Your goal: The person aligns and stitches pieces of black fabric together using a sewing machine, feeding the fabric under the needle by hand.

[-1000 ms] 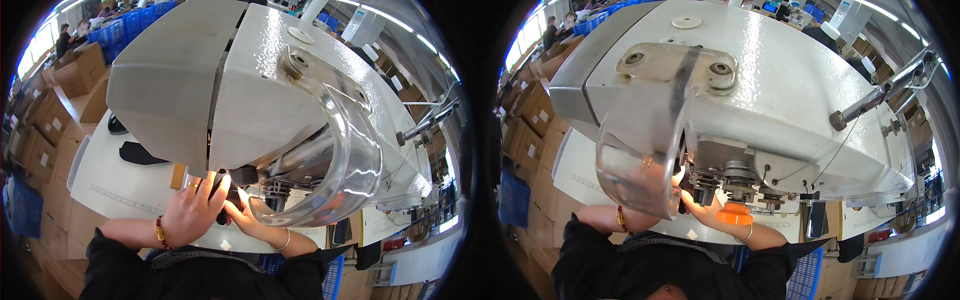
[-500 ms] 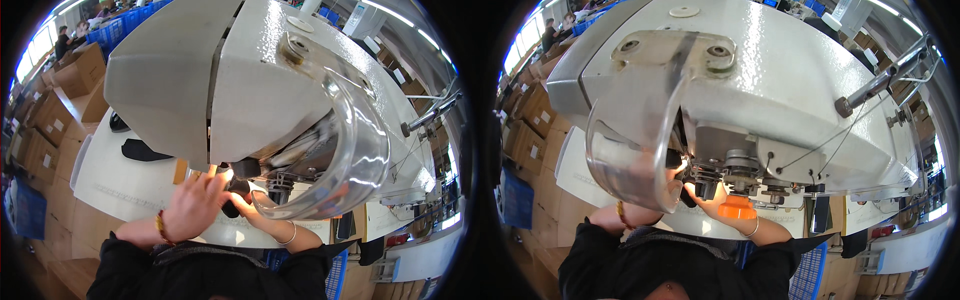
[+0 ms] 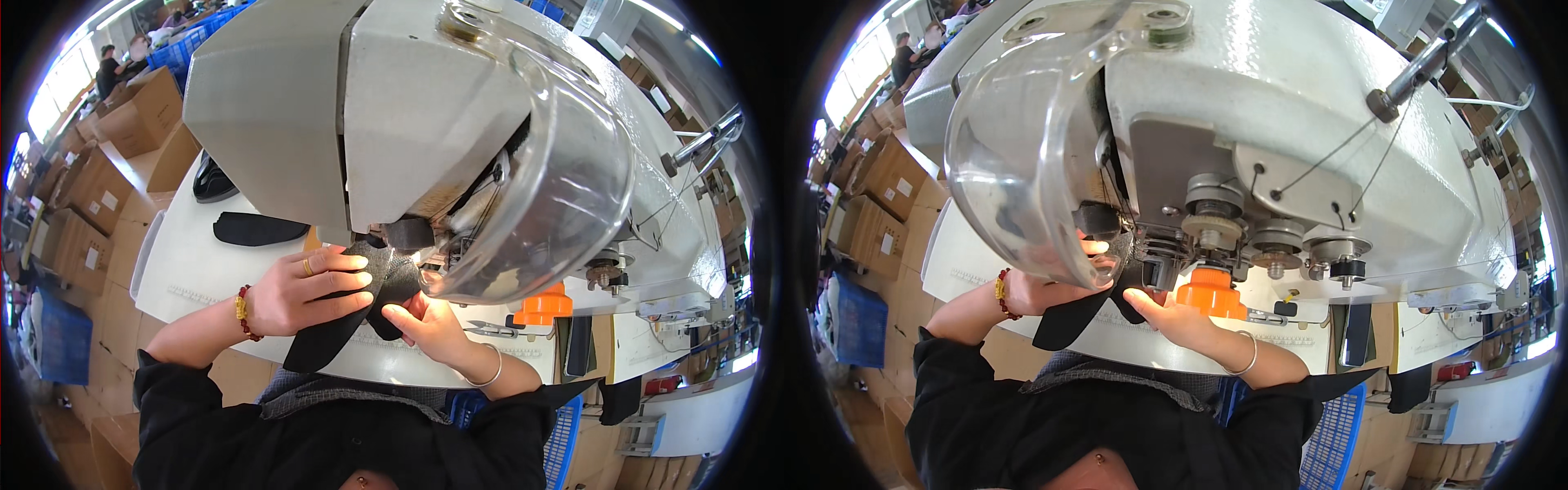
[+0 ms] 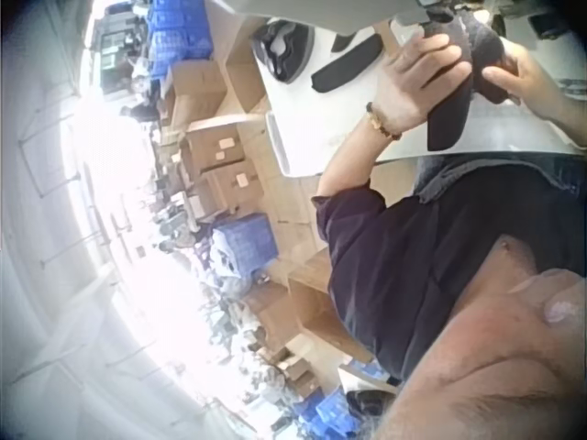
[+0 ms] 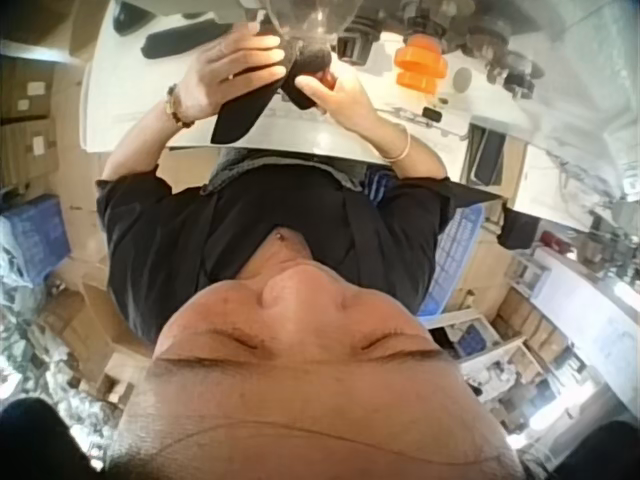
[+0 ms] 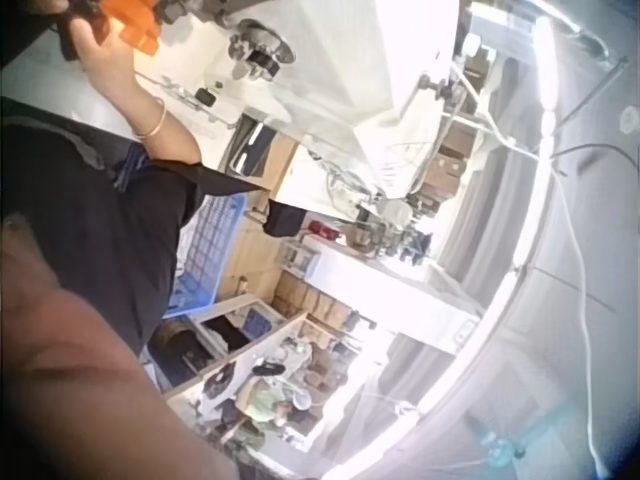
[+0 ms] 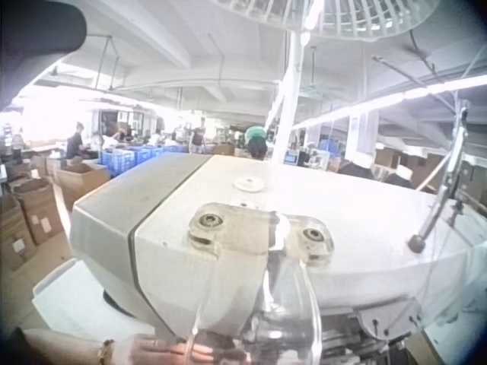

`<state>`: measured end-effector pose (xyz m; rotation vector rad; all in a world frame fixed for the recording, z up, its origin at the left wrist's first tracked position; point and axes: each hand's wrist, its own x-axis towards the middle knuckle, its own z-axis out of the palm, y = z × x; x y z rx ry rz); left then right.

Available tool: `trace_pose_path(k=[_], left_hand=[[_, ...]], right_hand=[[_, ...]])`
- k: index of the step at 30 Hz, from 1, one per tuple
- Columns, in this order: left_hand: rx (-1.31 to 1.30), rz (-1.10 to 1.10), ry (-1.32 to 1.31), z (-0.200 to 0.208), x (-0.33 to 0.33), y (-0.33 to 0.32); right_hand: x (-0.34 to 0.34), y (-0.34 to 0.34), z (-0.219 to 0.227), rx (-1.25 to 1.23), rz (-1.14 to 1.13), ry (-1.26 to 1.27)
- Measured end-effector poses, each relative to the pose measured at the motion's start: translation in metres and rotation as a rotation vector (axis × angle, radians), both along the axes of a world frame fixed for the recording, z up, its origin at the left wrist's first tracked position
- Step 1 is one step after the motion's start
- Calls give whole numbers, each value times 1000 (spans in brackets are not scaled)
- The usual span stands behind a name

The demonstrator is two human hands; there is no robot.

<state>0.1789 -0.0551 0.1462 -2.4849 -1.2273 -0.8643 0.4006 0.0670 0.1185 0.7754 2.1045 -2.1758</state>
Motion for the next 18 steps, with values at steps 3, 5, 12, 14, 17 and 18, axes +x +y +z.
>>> trace_pose_path(k=[3,5,12,14,17,18], left_hand=[[64,19,38,4,4,1],[90,23,55,5,7,0],[63,41,61,4,11,4],[80,50,90,9,14,0],[26,58,134,9,15,5],[31,63,127,10,15,6]], right_hand=[[0,-1,0,31,16,69],[3,-7,-14,106,-53,44],[-10,-24,-54,314,-276,465],[-3,-26,-37,539,-236,433],[-7,-28,-42,672,-265,491],[-7,-31,-44,676,-266,520]])
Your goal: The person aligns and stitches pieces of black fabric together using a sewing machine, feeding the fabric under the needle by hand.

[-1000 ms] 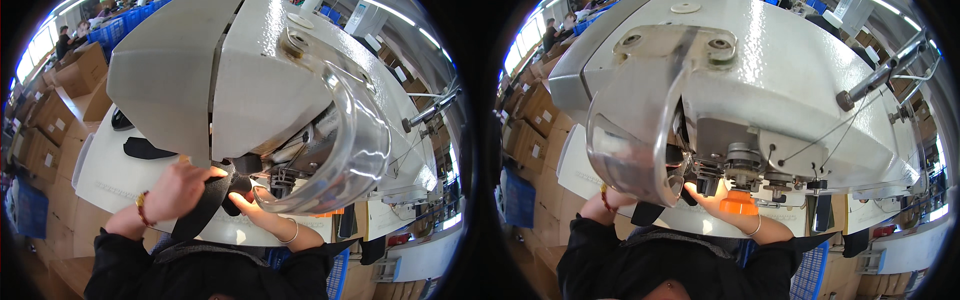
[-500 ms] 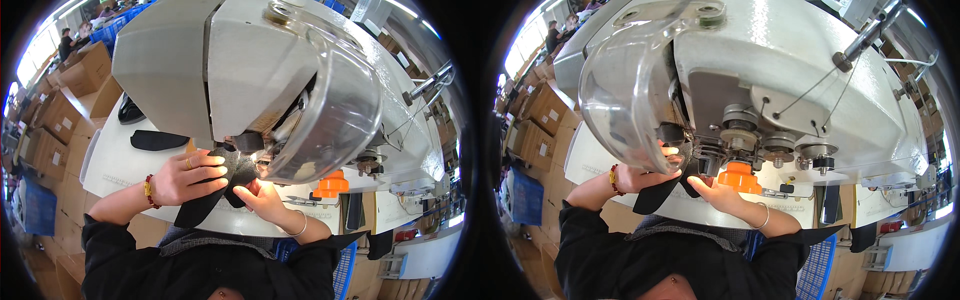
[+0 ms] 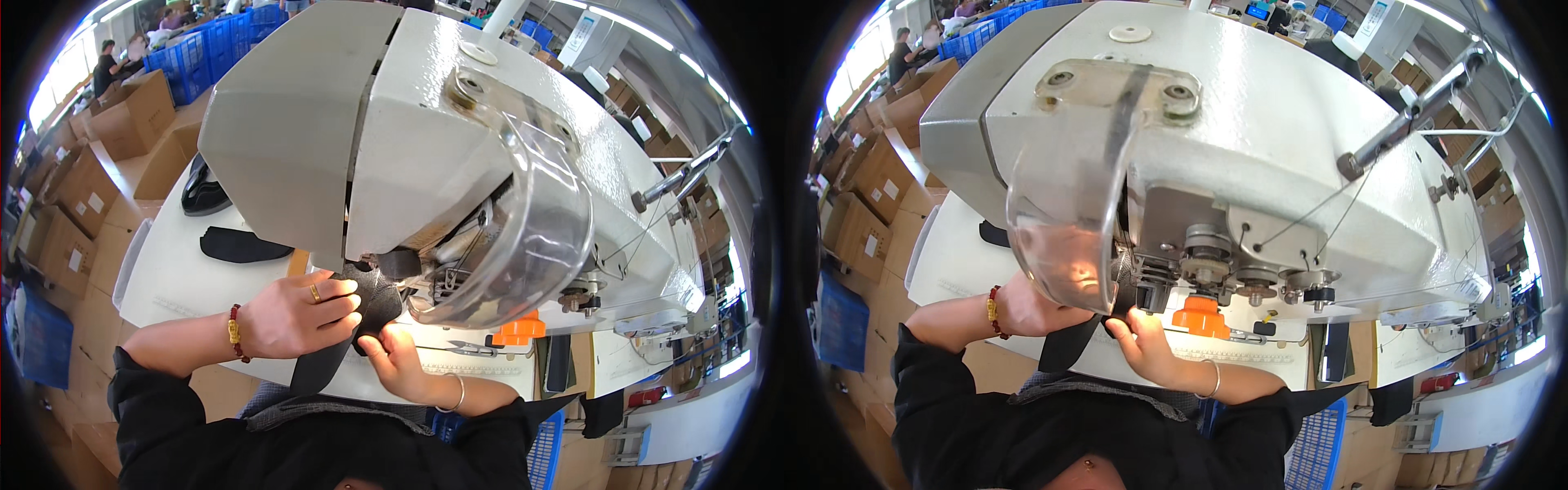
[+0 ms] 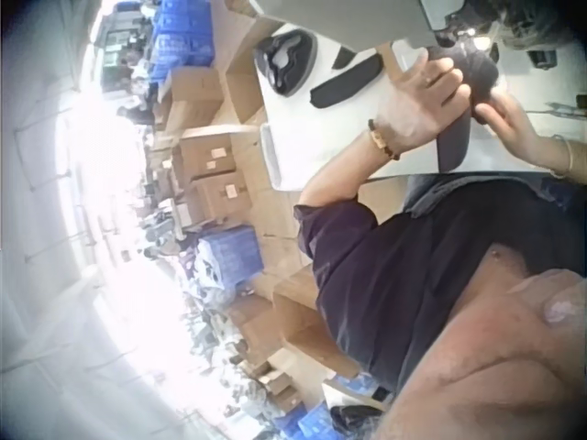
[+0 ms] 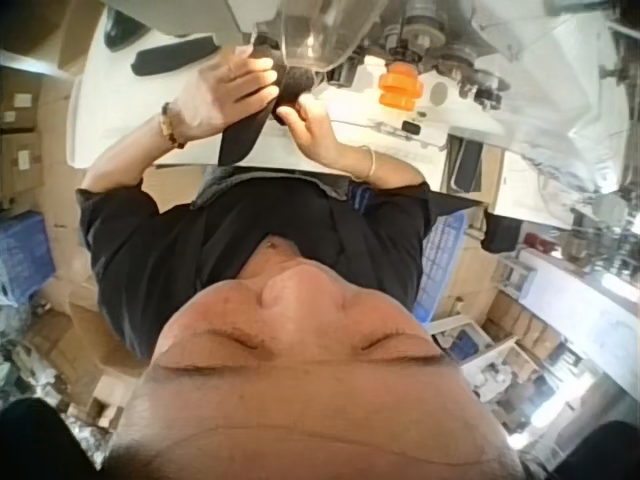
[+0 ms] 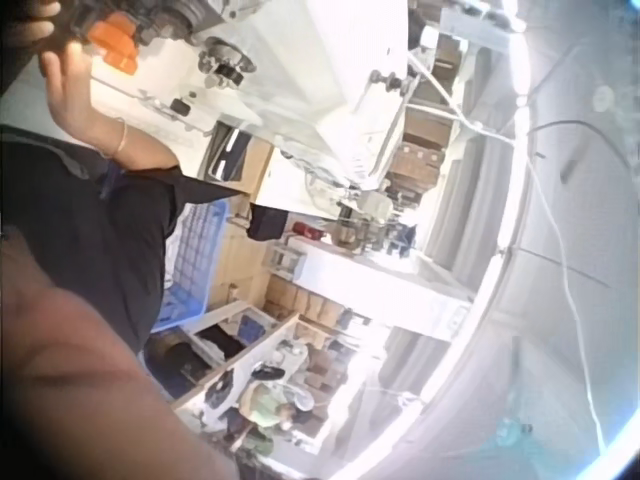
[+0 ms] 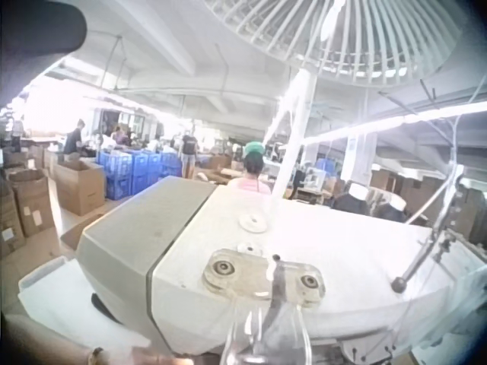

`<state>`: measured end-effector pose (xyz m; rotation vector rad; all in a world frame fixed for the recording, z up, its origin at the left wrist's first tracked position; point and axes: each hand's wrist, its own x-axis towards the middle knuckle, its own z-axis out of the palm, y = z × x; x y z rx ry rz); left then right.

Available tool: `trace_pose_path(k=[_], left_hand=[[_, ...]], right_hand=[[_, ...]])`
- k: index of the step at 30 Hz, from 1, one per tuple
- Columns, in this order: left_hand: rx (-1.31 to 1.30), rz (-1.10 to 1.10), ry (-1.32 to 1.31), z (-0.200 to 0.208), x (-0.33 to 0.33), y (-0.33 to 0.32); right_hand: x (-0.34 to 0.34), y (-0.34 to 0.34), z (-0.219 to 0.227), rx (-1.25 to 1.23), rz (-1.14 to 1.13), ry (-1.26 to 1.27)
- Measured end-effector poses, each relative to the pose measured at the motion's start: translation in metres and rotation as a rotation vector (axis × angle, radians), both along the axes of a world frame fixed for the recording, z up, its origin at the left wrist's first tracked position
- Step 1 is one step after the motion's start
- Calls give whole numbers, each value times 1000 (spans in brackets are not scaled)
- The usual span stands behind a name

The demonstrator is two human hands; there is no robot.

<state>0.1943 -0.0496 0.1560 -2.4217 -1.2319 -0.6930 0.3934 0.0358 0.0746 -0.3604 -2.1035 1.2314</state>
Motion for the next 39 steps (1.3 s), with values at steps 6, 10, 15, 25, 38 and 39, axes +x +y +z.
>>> trace_pose_path(k=[6,10,15,25,38,39], left_hand=[[-40,-18,47,6,-2,-1],[-20,-53,35,6,-1,-1],[-18,-10,3,9,0,2],[-160,113,-85,26,-1,4],[-197,90,-346,-5,-12,25],[-149,90,-321,-6,-11,26]], right_hand=[[4,-8,-25,-207,90,8],[10,-7,-17,-193,58,-120],[8,3,-9,22,103,-61],[7,19,40,-227,167,-322],[7,35,55,-213,177,-526],[8,36,53,-150,160,-552]])
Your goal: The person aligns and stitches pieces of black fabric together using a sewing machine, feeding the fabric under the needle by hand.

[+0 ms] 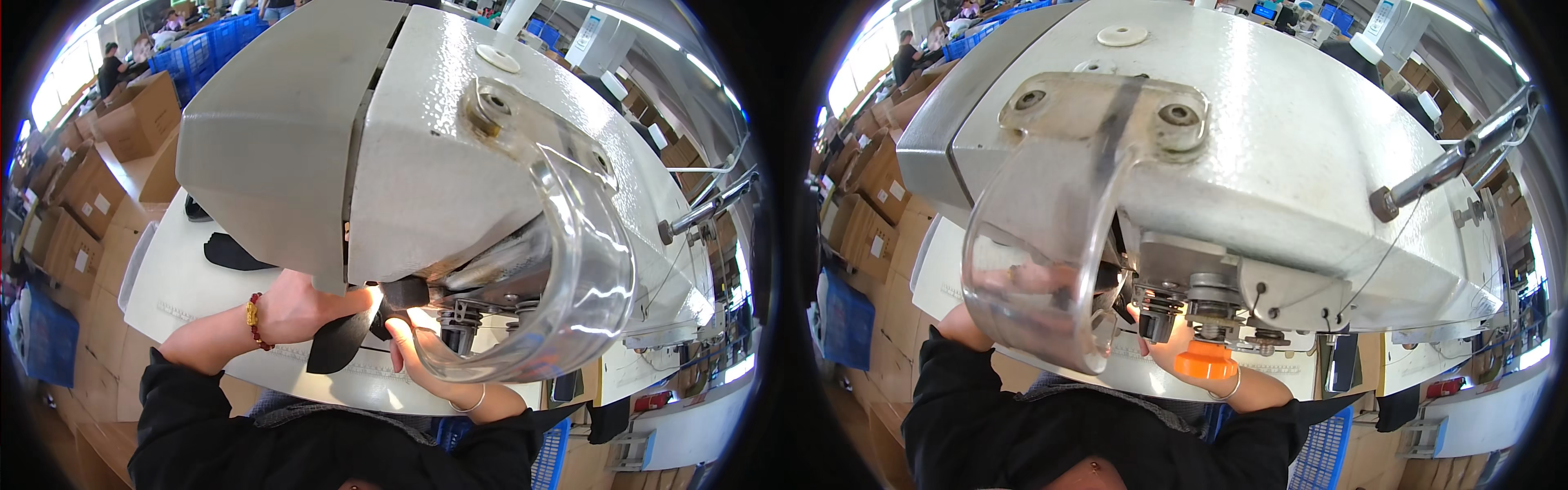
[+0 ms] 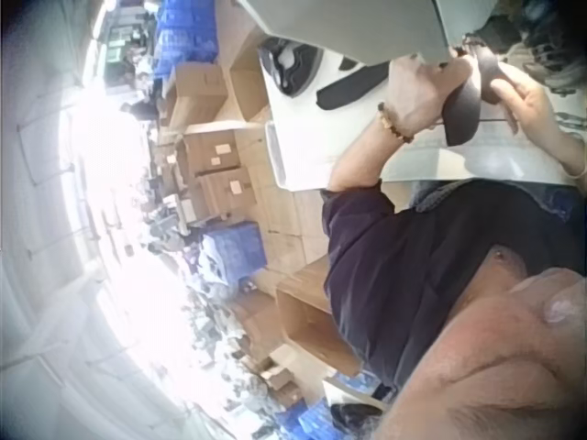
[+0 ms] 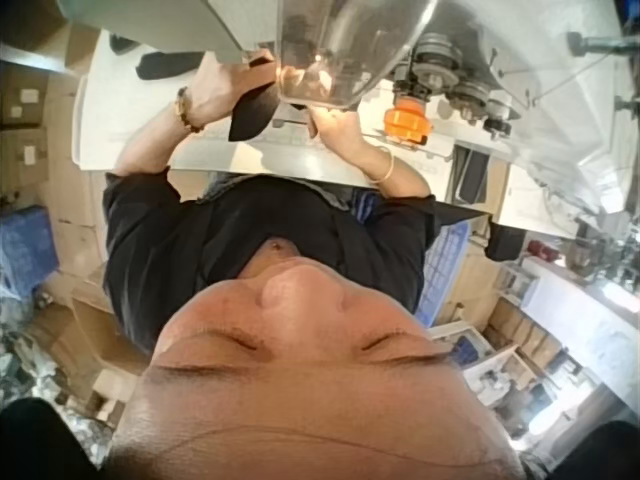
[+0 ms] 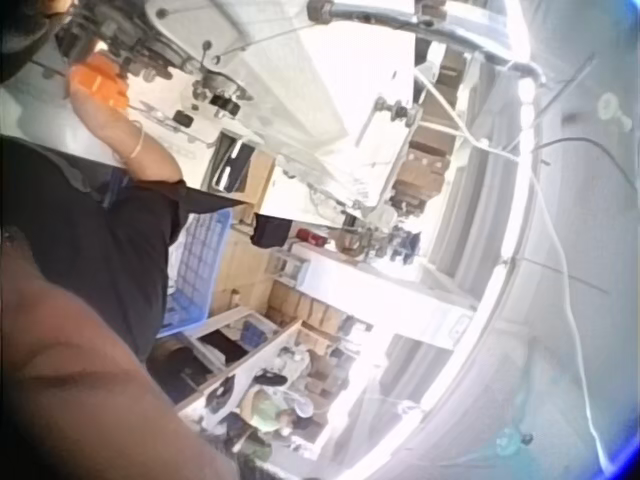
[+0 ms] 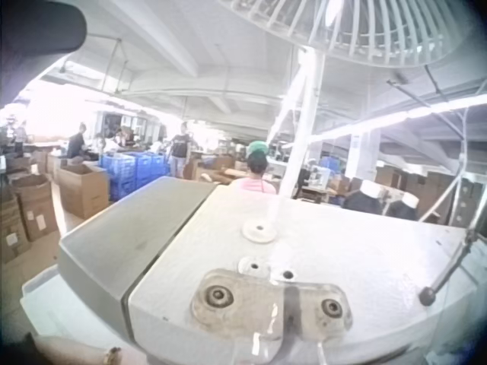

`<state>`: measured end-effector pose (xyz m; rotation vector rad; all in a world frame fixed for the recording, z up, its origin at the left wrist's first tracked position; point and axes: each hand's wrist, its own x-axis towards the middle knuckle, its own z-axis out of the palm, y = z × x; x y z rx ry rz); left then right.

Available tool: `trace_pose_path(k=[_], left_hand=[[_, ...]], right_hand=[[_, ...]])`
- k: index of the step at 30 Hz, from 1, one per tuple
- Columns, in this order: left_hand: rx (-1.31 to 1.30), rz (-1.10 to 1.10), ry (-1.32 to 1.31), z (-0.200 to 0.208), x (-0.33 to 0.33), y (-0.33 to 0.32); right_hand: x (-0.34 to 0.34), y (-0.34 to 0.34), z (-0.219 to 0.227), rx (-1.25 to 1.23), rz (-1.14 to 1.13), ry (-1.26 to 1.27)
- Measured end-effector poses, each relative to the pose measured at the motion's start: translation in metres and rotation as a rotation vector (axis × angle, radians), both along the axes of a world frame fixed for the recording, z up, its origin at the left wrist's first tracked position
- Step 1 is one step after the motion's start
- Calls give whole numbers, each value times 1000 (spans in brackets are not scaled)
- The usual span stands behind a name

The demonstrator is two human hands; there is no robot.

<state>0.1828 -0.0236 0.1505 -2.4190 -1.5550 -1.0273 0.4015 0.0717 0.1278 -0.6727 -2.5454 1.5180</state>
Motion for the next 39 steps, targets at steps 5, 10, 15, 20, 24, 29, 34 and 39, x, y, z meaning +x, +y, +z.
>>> trace_pose_path(k=[5,10,15,20,24,29,34,39], left_hand=[[115,36,37,-11,1,5],[101,-1,-73,0,-6,-3],[-142,-162,-231,-15,-33,0],[94,-255,-275,-32,-33,6],[222,-233,-170,-31,-29,12],[347,-171,-140,-39,-25,17],[333,-192,-188,-21,-19,14],[431,-123,-73,-39,-28,19]], right_hand=[[5,7,-27,204,-1,117],[0,14,-28,518,51,298],[-4,21,-27,826,130,473],[-7,36,-59,1191,263,652],[-17,46,-80,1473,208,691],[-5,72,-123,891,77,747],[7,73,-116,1063,62,597],[11,63,-96,1240,72,449]])
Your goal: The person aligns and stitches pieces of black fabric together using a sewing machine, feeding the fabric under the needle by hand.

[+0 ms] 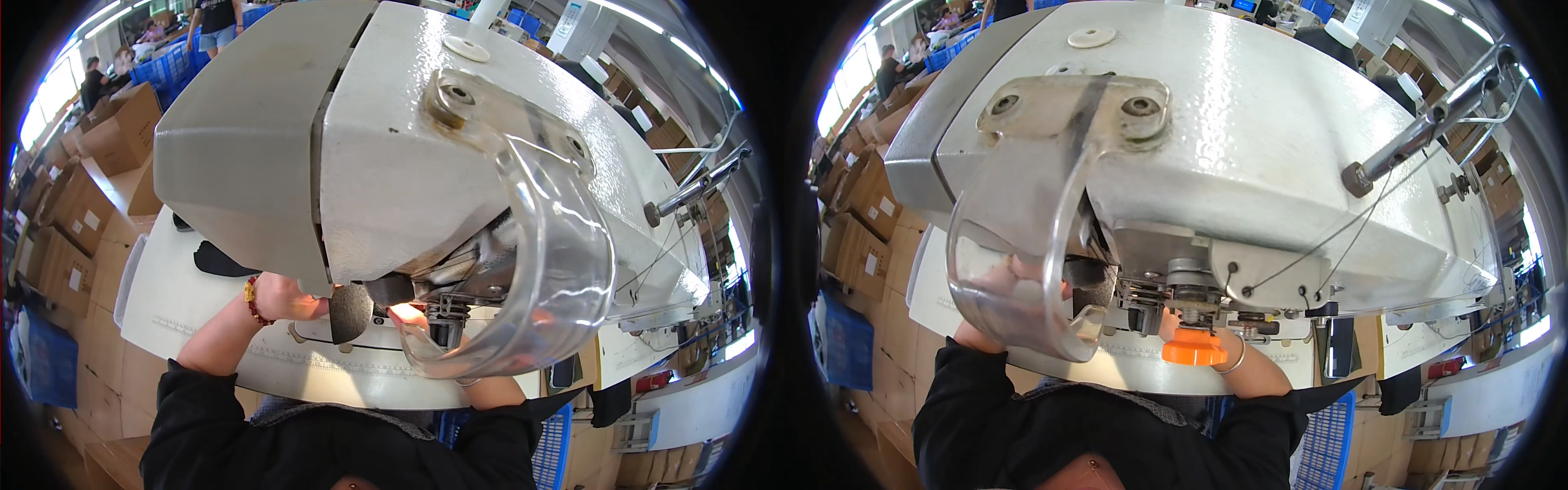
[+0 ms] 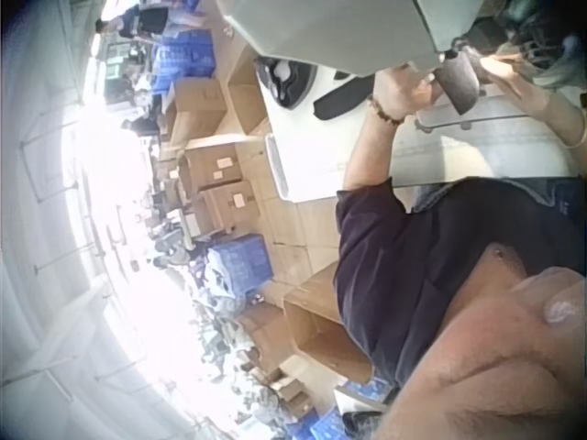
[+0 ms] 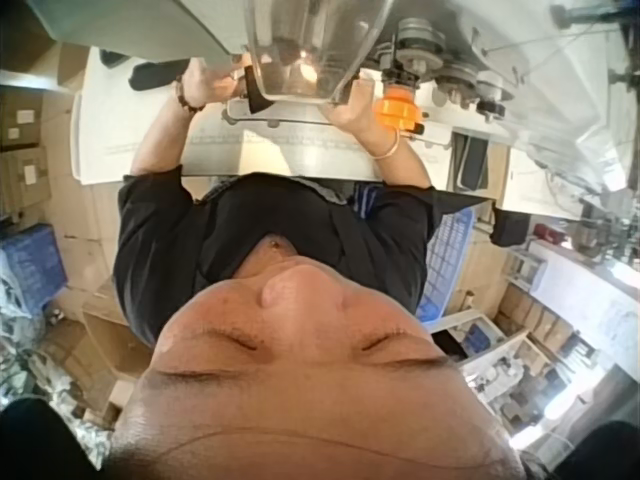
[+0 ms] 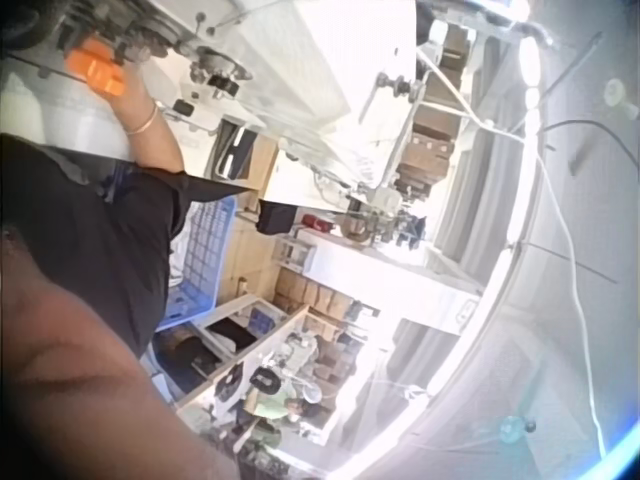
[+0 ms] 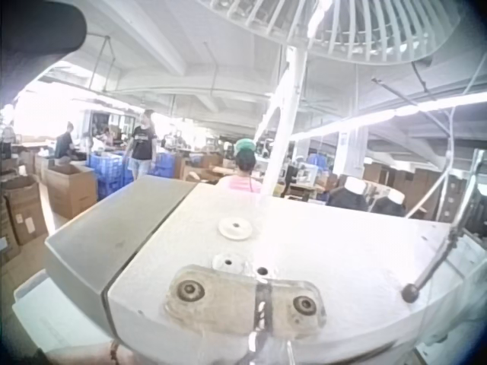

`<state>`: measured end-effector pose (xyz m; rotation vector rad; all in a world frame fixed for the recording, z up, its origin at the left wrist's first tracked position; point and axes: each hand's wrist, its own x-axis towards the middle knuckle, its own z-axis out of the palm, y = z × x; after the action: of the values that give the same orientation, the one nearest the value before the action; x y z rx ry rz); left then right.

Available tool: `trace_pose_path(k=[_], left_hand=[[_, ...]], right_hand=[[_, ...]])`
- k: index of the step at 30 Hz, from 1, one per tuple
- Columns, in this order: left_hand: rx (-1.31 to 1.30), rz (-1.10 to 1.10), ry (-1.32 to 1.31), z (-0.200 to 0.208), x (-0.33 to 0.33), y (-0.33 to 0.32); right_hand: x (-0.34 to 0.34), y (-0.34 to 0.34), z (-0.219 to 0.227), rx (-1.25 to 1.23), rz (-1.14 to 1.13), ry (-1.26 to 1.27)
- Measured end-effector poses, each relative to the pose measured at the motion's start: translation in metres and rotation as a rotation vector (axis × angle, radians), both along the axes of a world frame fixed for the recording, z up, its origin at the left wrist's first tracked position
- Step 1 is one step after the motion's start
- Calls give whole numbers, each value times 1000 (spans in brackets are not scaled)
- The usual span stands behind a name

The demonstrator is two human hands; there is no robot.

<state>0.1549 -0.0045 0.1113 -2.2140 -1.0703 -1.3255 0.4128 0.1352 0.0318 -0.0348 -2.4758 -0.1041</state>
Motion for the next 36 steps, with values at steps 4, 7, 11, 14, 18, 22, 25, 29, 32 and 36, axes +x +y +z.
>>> trace_pose_path(k=[4,7,11,14,18,22,25,29,32,36], left_hand=[[-155,45,-43,-1,-8,-8],[-285,23,42,9,4,-27],[-143,-39,140,10,24,-36],[-137,11,149,11,27,-38],[-94,-31,182,25,29,-37],[-2,-37,180,25,25,-34],[-68,-26,175,25,24,-33],[-168,-12,157,39,26,-35],[-169,-10,70,38,25,-34],[-45,19,128,25,18,-20]], right_hand=[[-1,-30,54,-15,57,-23],[4,-35,72,43,80,-173],[8,-22,43,-269,244,-170],[0,-31,73,-974,345,-426],[-3,-31,69,-924,377,-387],[-6,-37,72,-1014,366,-369],[-4,-37,76,-1039,249,-388],[-4,-37,84,-1011,167,-394],[7,-18,61,-1416,333,-540],[-7,-27,63,-1568,313,-324]])
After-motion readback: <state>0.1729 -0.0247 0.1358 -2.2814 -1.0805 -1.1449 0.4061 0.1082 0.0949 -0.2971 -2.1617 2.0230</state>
